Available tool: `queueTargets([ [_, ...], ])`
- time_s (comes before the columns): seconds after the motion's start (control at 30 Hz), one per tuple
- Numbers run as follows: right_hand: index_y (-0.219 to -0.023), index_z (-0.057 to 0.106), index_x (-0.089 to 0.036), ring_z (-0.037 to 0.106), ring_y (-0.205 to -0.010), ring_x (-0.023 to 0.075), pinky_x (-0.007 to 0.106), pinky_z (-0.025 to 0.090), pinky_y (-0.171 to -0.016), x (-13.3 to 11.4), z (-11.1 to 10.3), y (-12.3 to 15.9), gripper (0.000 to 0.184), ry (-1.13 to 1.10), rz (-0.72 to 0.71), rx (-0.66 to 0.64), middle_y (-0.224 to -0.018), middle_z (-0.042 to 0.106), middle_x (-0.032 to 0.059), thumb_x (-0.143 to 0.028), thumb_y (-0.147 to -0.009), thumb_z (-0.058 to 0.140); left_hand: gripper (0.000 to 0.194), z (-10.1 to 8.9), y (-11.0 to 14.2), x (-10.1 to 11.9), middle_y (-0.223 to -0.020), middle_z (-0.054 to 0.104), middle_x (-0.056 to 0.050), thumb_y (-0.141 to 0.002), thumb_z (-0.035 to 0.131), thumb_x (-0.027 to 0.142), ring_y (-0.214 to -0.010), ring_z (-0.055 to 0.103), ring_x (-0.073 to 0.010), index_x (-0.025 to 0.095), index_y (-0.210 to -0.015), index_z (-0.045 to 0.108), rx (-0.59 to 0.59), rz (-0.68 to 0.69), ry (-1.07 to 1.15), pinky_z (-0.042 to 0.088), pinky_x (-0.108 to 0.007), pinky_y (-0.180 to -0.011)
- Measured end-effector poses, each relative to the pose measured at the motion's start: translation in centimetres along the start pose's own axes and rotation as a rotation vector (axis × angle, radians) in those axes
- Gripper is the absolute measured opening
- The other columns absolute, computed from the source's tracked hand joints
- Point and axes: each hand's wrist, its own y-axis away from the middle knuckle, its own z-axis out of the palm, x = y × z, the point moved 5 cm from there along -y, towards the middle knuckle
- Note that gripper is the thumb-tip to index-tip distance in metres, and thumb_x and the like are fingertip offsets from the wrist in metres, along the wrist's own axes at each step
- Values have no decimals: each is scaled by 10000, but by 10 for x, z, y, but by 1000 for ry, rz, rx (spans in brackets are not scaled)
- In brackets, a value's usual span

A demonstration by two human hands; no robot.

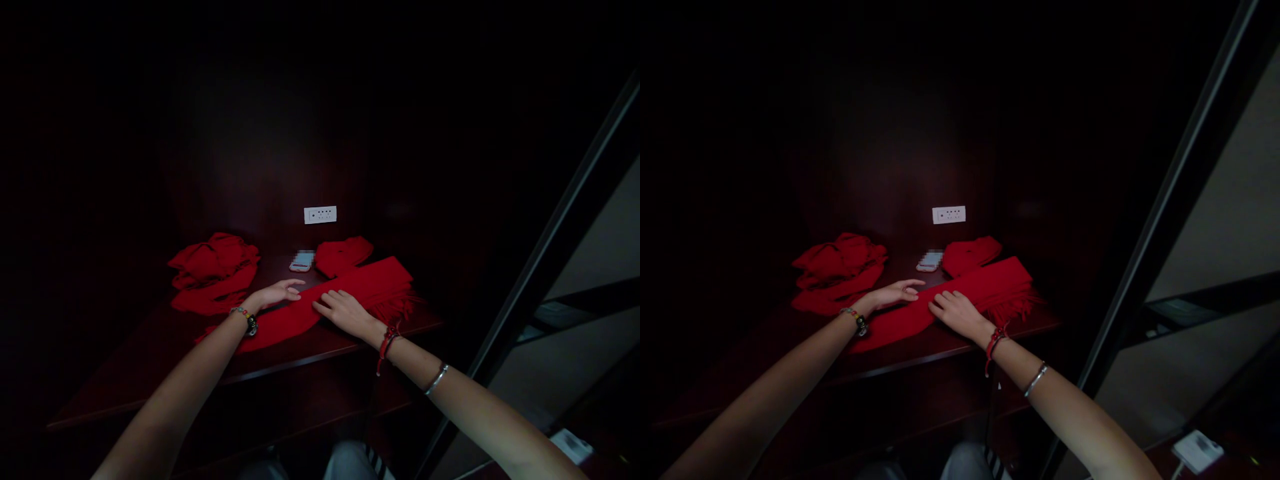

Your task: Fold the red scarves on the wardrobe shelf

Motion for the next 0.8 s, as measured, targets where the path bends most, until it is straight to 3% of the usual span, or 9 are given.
queueTargets([
  [0.13,-1105,497,-145,493,-817,191,311,376,-694,-10,-1,-3,278,-5,-43,7,-872,562,84,-126,-847,394,575,-4,4,6,-797,592,-11,-581,683,165,-695,553,-112,158,-1125,496,84,44,44,409,-270,-712],
  [0.23,-1108,508,-145,510,-798,190,313,382,-714,0,-8,-7,287,-40,55,27,-845,575,87,-133,-847,387,534,-3,0,24,-785,599,-20,-582,684,156,-716,555,-119,142,-1091,526,91,99,65,402,-280,-742],
  [0.37,-1211,441,-181,545,-768,176,287,412,-702,40,-29,-8,391,-212,317,94,-884,594,82,-131,-828,382,494,1,-17,70,-830,612,-41,-611,667,147,-741,565,-123,148,-1085,528,68,193,121,409,-288,-756],
  [0.47,-1215,442,-195,561,-818,161,269,432,-726,84,-47,0,440,-446,511,271,-996,595,73,-112,-795,345,508,14,-43,116,-794,610,-34,-664,614,126,-665,567,-112,167,-1151,475,95,237,101,434,-279,-689],
  [0.53,-1141,511,-189,571,-810,155,269,440,-734,118,-53,14,430,-619,648,423,-957,618,55,-111,-759,330,516,31,-67,149,-794,610,-44,-682,582,98,-657,570,-112,147,-1178,448,116,279,75,441,-262,-665],
  [0.63,-1073,552,-166,562,-543,138,256,454,-555,167,-37,47,418,-946,948,571,-614,614,9,-154,-716,336,540,71,-109,184,-873,617,-86,-711,561,110,-713,586,-138,122,-1225,395,77,288,-37,454,-260,-663],
  [0.73,-1088,528,-120,488,-378,116,219,403,-416,194,2,89,453,-1275,1275,712,-426,512,-36,-176,-669,365,580,115,-147,192,-988,606,-121,-753,539,181,-807,595,-174,115,-1283,314,43,321,-384,460,-273,-693],
  [0.8,-1090,522,-104,486,-366,111,211,400,-404,197,32,114,476,-1362,1443,755,-418,501,-43,-172,-638,387,598,137,-164,182,-1068,577,-144,-730,569,191,-910,574,-210,96,-1272,337,42,345,-609,441,-287,-764],
])
